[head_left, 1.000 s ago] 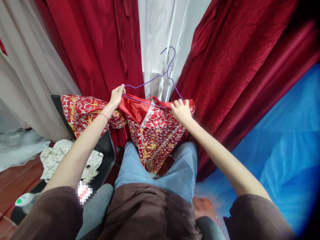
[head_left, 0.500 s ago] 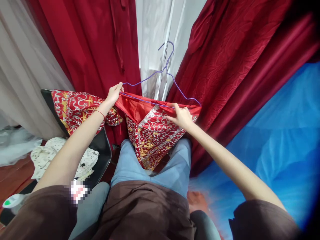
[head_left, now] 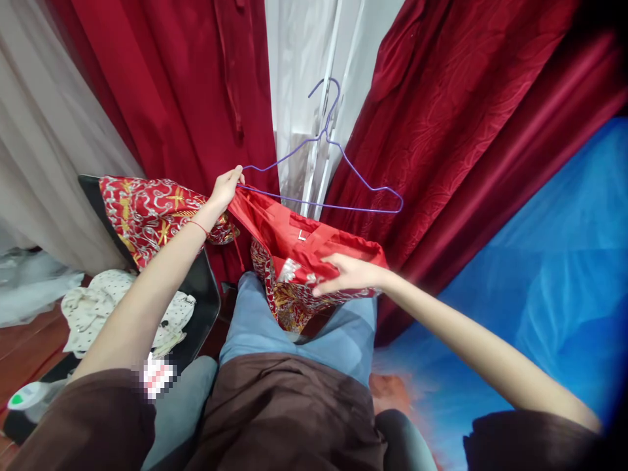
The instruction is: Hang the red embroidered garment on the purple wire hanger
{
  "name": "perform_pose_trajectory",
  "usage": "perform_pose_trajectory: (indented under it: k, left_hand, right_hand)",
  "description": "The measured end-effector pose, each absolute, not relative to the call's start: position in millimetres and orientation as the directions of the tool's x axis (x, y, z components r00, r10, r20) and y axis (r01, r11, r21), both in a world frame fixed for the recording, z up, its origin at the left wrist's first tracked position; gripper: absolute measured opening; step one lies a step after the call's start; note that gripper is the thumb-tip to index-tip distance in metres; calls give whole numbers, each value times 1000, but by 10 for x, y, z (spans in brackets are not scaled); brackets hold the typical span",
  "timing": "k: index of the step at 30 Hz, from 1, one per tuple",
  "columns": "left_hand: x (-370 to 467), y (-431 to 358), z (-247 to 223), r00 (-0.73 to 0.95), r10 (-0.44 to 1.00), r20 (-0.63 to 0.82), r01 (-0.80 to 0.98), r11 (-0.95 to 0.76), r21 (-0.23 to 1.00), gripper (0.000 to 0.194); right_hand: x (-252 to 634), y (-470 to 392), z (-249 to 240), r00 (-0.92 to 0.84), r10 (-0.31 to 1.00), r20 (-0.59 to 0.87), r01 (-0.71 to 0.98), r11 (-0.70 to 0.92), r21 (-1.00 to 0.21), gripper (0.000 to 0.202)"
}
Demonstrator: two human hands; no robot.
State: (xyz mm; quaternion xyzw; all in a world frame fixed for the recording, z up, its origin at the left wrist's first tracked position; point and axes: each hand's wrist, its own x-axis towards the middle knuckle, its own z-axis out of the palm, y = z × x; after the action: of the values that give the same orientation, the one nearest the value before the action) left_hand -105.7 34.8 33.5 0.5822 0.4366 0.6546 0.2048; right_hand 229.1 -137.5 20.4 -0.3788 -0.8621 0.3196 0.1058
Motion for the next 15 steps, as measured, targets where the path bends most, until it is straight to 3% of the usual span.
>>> perform_pose_trajectory:
  k: [2, 4, 7, 9, 11, 13, 15]
  left_hand:
    - [-1049, 370, 313, -235, 786, 572, 211, -533, 819, 53]
    - [-1055, 389, 306, -247, 797, 551, 176, -522, 835, 53]
    - [-1088, 398, 333, -260, 808, 529, 139, -511, 848, 53]
    - [-1110, 391, 359, -249, 820, 515, 132, -499, 857, 54]
    - [-1120, 378, 374, -228, 838, 496, 126, -480, 868, 54]
    - [-1119, 365, 375, -212, 847, 488, 114, -475, 873, 53]
    - [-1115, 355, 367, -202, 843, 499, 104, -488, 867, 52]
  right_hand:
    - [2459, -1424, 291, -754, 588, -292, 609, 461, -645, 49]
    - [2603, -1403, 332, -706, 581, -404, 693, 451, -563, 46]
    - [2779, -1312, 282, -476, 743, -470, 876, 445, -184, 31]
    - [2898, -1245, 226, -347, 836, -425, 904, 418, 85, 17]
    - [3039, -1167, 214, -320, 891, -320, 873, 409, 265, 11]
    - [3198, -1065, 274, -401, 891, -213, 828, 452, 331, 14]
    - [3355, -944, 392, -498, 860, -109, 804, 505, 313, 14]
